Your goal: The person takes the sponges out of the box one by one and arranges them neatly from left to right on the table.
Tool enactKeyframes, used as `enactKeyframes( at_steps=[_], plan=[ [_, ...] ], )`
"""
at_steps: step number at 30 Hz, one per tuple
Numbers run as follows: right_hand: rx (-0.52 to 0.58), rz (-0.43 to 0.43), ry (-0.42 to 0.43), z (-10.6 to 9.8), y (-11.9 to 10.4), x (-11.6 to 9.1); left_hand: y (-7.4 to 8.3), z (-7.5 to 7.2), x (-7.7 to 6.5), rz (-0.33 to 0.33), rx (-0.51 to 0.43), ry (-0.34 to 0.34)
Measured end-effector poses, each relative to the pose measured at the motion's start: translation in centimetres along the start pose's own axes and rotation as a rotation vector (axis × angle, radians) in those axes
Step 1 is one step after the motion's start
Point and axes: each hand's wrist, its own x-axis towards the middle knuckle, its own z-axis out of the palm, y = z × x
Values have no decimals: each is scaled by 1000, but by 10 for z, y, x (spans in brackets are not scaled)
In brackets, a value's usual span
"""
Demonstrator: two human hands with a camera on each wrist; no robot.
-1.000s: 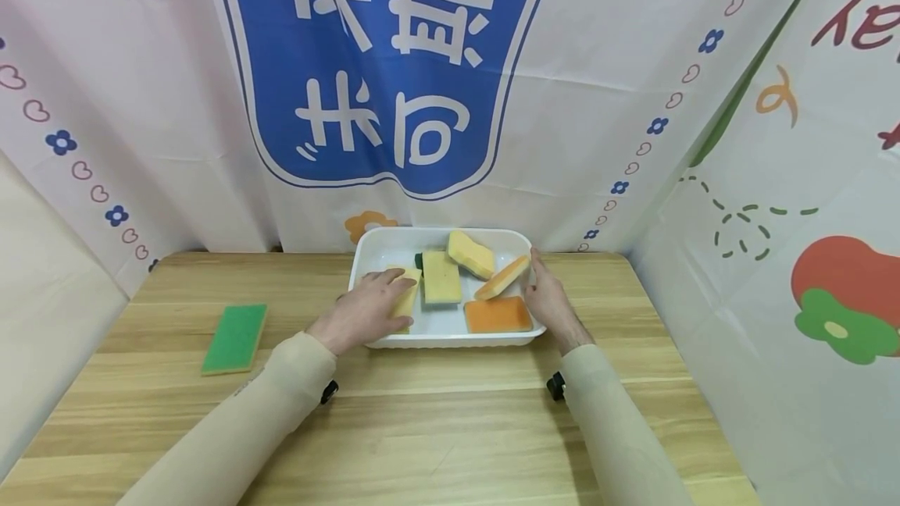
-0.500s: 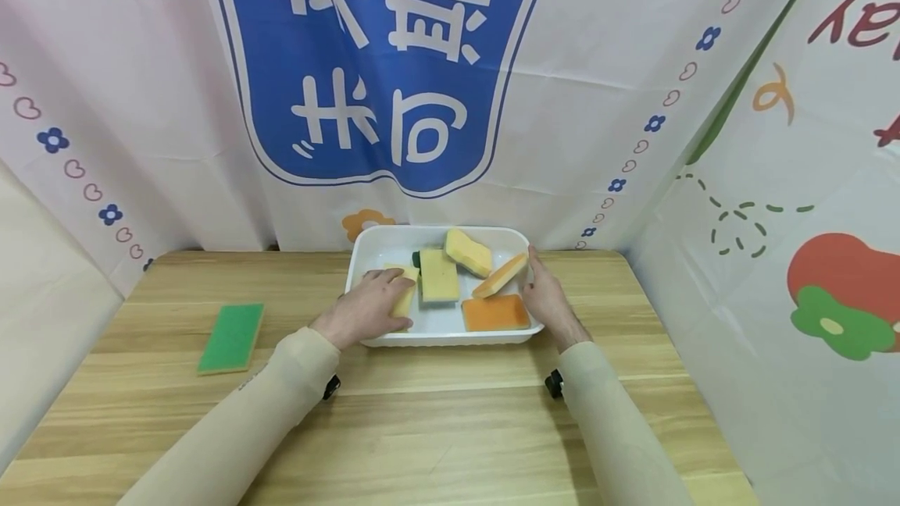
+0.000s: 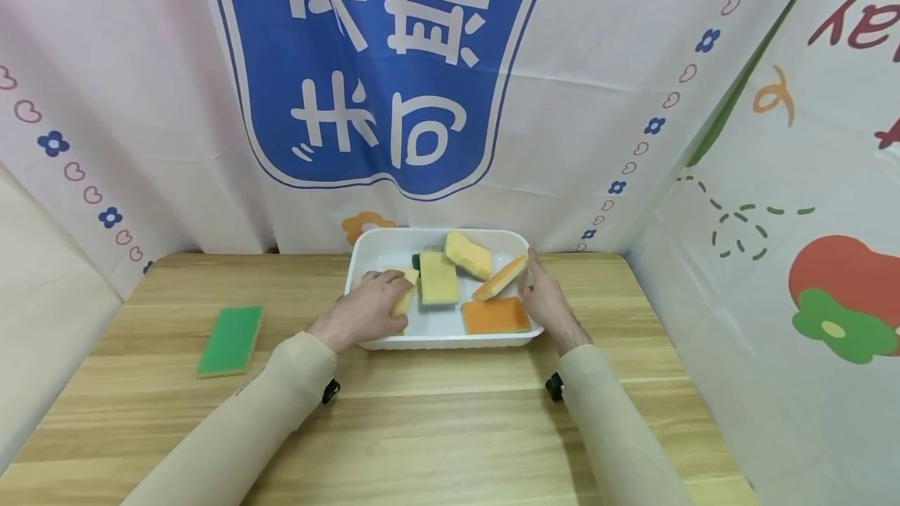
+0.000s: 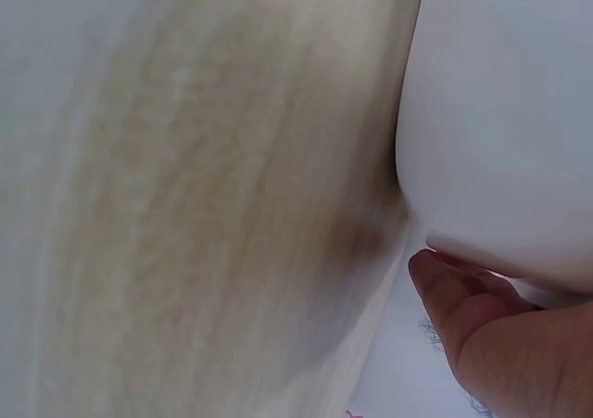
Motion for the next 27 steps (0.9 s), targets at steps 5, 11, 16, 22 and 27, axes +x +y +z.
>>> enactKeyframes(
  at_steps=[5,11,16,22,27],
  plan=[
    [-10,0,2,0,0,0,1,-4,0,13,22,28],
    [-20,-1,8,0,0,-1,3,-11,0,6,37,67],
    [-18,-1,7,0,-1,-1,6,-15,-5,10,3,97],
    [-4,-2,3,1,-1,-1,8,-20,-14,-13,-29,121],
    [-10,-9,9,1,0,-1,5,-27,-24,-29,-40,149]
  ],
)
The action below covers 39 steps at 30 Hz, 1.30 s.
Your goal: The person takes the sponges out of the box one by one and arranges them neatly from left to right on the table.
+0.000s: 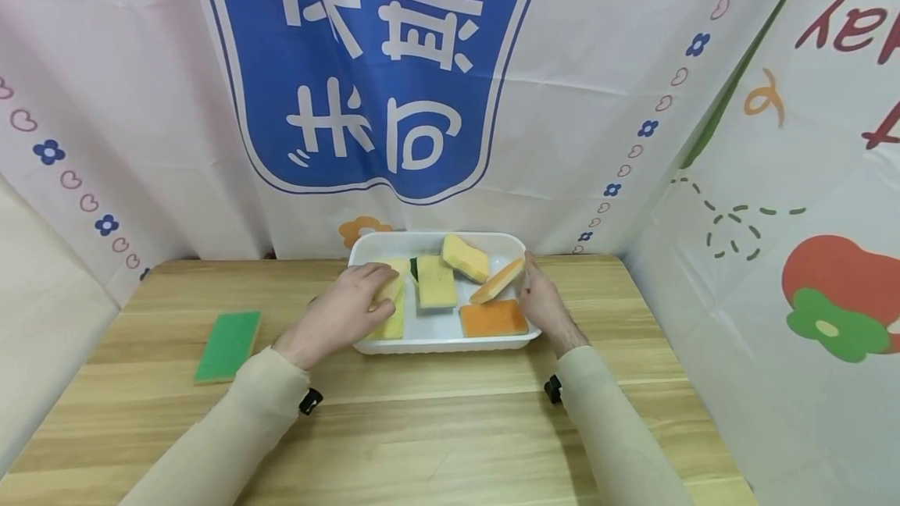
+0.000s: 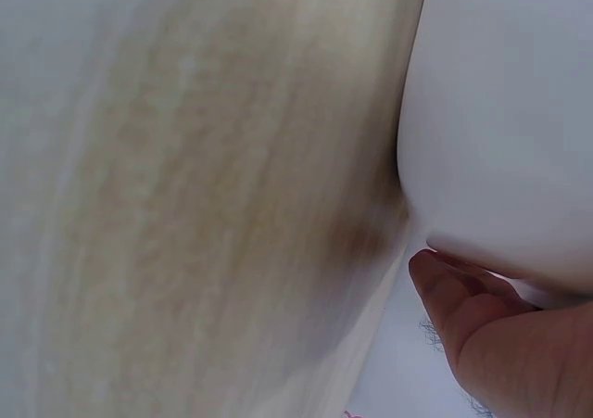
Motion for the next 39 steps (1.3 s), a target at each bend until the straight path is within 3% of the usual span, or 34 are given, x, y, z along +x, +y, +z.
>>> enactKeyframes(
  at_steps=[27,39],
  plan=[
    [-27,13,8,4,0,1,-34,-46,-43,-72,8,131],
    [14,17,-3,1,1,1,-53,-50,-59,-123,44,93]
  ],
)
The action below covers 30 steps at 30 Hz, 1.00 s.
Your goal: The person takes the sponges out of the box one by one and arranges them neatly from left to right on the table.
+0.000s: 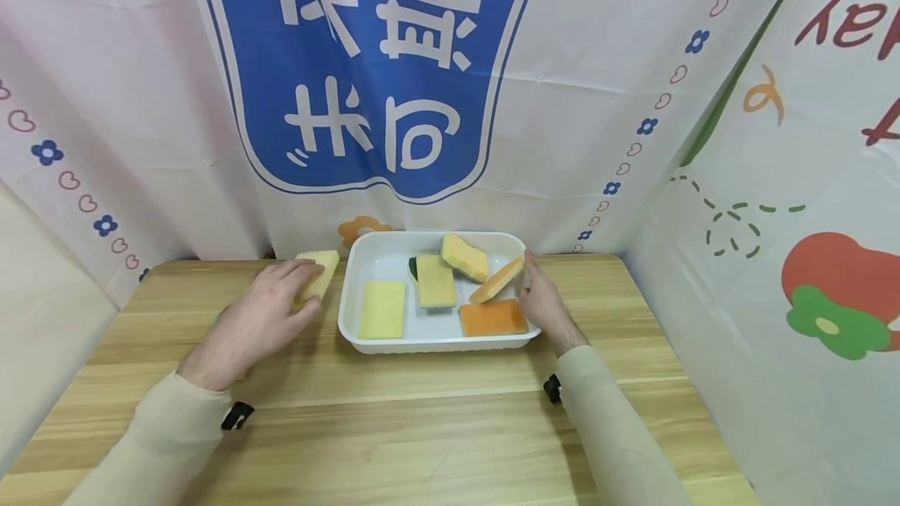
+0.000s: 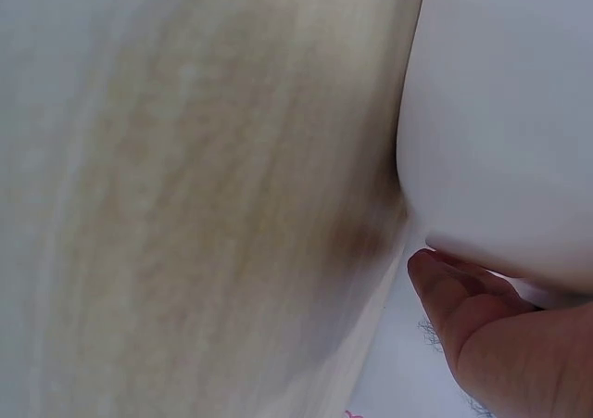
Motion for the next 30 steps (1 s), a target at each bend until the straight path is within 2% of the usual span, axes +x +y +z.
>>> enactKeyframes(
  at_steps=[8,16,24,30],
  plan=[
    [-7,11,6,0,-1,0,-11,4,-6,12,33,-3],
    [-17,4,4,-1,2,0,-18,10,-11,18,78,-40],
    [-17,4,7,0,1,0,-24,17,-20,86,123,-27],
    [-27,3,9,0,-1,-1,-27,22,-25,82,157,-48]
  ],
)
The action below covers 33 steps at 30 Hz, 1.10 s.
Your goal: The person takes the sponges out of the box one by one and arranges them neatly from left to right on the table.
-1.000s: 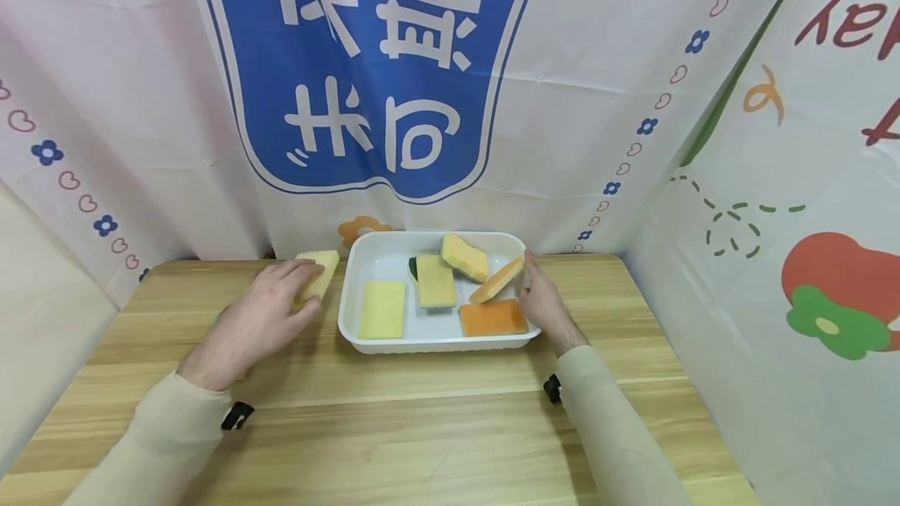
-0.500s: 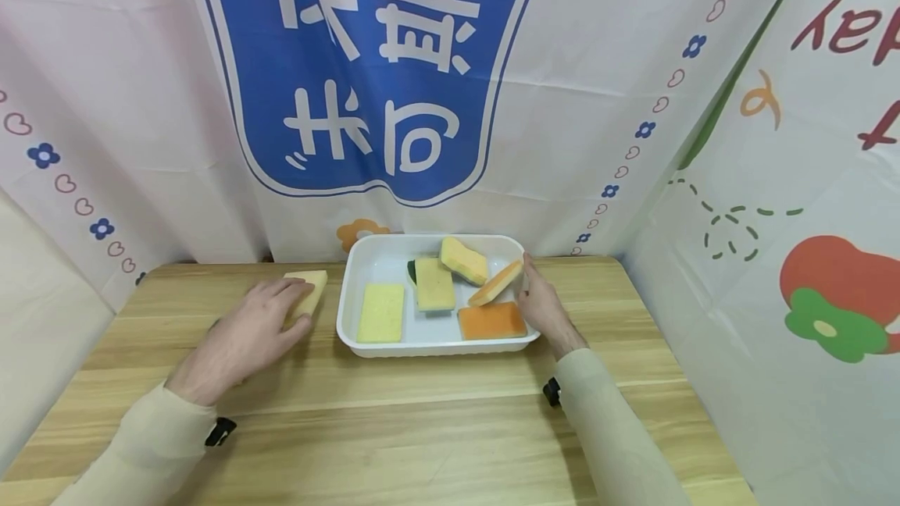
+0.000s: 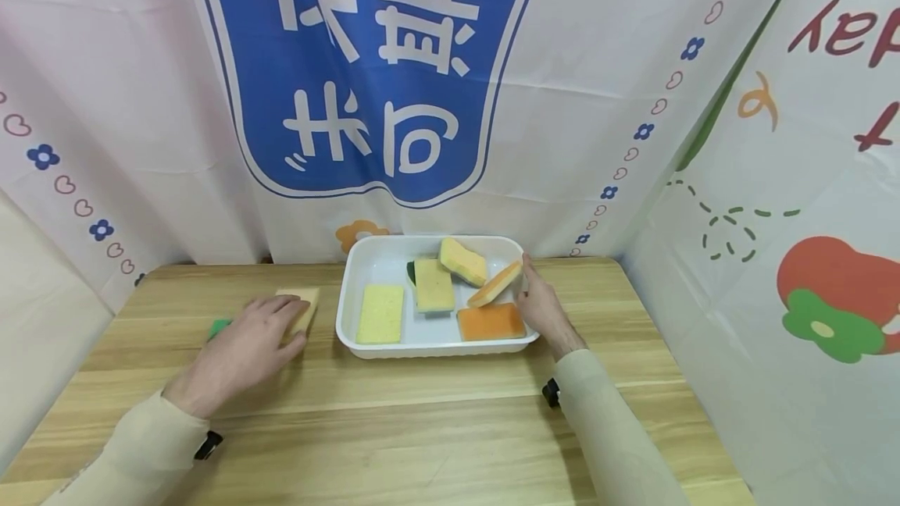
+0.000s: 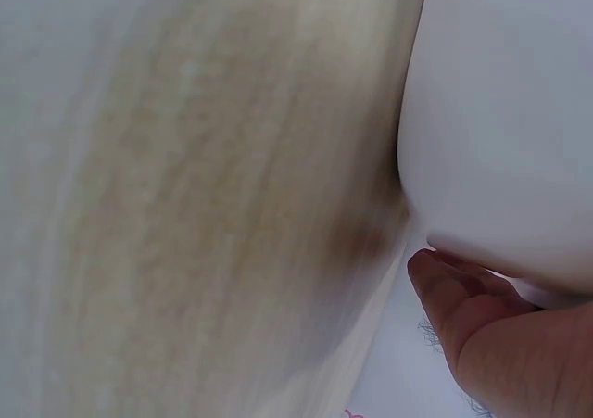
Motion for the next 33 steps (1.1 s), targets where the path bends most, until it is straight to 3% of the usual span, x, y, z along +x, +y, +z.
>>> enactKeyframes(
  at_steps=[6,17,33],
  plan=[
    [0,-7,-2,1,0,-1,-2,9,-5,51,59,-17],
    [-7,-20,-2,0,2,0,-3,25,-16,115,87,27],
    [-7,-25,3,1,3,1,-4,32,-26,128,136,38]
  ],
)
